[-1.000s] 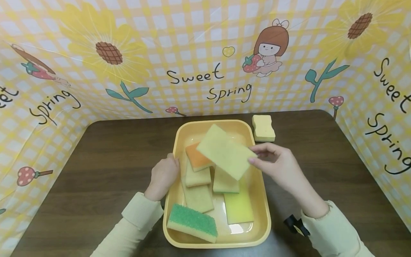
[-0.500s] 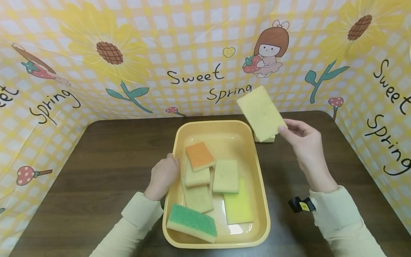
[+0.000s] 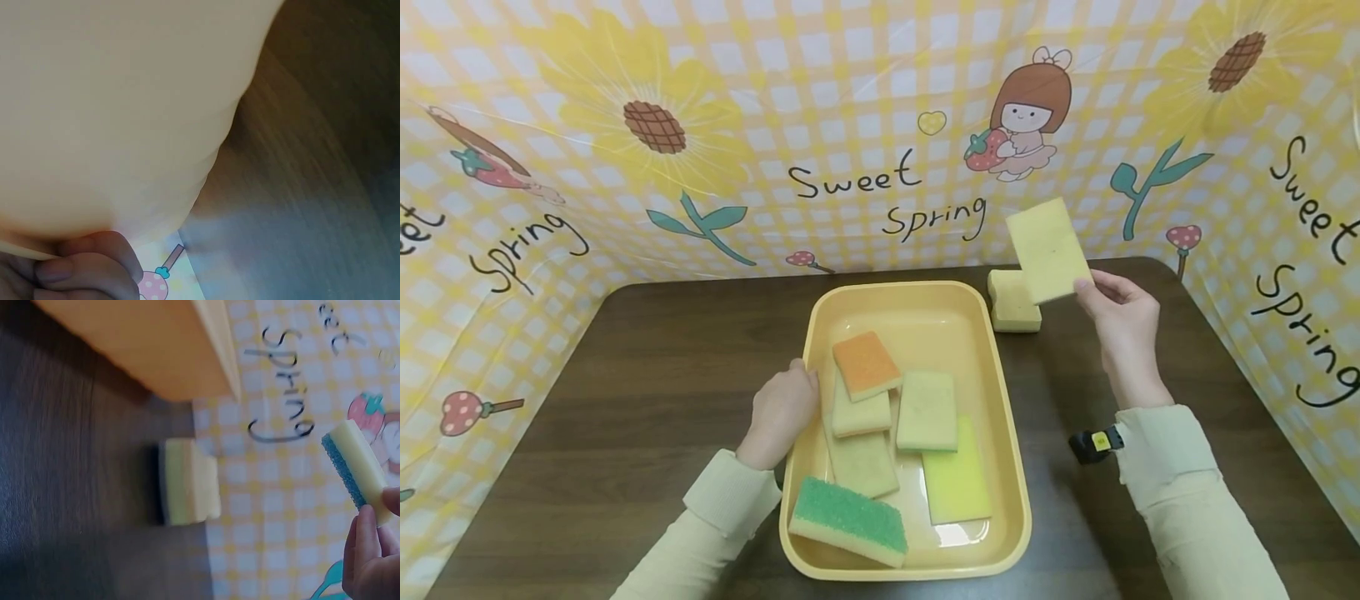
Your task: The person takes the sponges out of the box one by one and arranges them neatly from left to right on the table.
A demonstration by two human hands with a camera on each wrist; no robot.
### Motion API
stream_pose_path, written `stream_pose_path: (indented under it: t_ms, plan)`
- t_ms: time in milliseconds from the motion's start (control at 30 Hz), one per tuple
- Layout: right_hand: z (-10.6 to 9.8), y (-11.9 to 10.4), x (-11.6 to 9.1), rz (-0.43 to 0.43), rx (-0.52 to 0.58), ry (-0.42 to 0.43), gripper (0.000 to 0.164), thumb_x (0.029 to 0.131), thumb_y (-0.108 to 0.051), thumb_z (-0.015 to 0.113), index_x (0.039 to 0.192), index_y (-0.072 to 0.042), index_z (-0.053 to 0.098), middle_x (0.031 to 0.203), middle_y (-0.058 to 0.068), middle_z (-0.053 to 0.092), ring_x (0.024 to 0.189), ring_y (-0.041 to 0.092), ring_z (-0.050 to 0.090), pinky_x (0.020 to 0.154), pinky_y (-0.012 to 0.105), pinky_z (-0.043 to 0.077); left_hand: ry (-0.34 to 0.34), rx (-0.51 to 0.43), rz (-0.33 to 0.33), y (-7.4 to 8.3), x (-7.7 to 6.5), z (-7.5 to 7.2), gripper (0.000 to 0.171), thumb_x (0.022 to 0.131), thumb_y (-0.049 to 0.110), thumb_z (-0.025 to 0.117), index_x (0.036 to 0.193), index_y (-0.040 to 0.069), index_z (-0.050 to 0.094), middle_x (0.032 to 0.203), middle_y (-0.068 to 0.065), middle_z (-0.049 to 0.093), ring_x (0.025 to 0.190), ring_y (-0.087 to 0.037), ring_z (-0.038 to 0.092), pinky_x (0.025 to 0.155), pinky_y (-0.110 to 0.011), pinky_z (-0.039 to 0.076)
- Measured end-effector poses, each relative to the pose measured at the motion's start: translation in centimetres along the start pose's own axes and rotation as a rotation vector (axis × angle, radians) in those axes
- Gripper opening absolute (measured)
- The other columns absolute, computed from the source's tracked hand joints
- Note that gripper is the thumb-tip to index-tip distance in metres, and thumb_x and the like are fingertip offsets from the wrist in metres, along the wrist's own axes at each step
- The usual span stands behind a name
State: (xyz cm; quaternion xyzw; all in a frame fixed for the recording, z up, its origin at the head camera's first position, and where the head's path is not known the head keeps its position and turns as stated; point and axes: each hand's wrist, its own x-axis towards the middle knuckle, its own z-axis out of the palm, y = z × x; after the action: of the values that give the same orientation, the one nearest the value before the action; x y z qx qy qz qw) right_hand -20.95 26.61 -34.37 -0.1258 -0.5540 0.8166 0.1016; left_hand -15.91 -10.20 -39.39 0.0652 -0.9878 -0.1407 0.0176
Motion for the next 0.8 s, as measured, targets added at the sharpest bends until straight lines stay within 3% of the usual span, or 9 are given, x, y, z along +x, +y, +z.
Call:
stream_pose_path:
  t_ms: [267,500,800]
  plan:
    - [-1.3,1.0,1.6,0.069,0.021,0.127,0.007,0.078,-0.005,0.076,0.079,-0.011,0.071,0.085,-0.003,0.062,0.071,0.002,0.068,0.069,0.012,0.053,-0.013,0.007,-0.014,-0.1,0.0,0.1,0.028,0.099,0.021,0.046,0.09,-0.003,0.054,0.068,-0.02,0.062,0.059,-0.032,0.063,0.05,-0.044,0.049]
    - [-1.7,1.7,2.5,0.114,0.042,0.19,0.009,0.077,-0.003,0.075,0.078,-0.01,0.07,0.084,-0.003,0.06,0.068,0.002,0.069,0.067,0.012,0.053,0.011,-0.002,-0.01,-0.1,0.0,0.3,0.027,0.098,0.02,0.048,0.088,-0.004,0.054,0.067,-0.02,0.062,0.059,-0.033,0.064,0.049,-0.044,0.049]
    - [-2.3,2.8,3.7,0.176,0.031,0.327,0.014,0.081,0.001,0.07,0.072,-0.01,0.066,0.083,-0.003,0.056,0.061,0.001,0.067,0.064,0.012,0.053,-0.01,0.005,-0.017,-0.1,0.0,0.2,0.027,0.099,0.021,0.047,0.09,-0.003,0.054,0.067,-0.019,0.062,0.058,-0.032,0.063,0.049,-0.044,0.049]
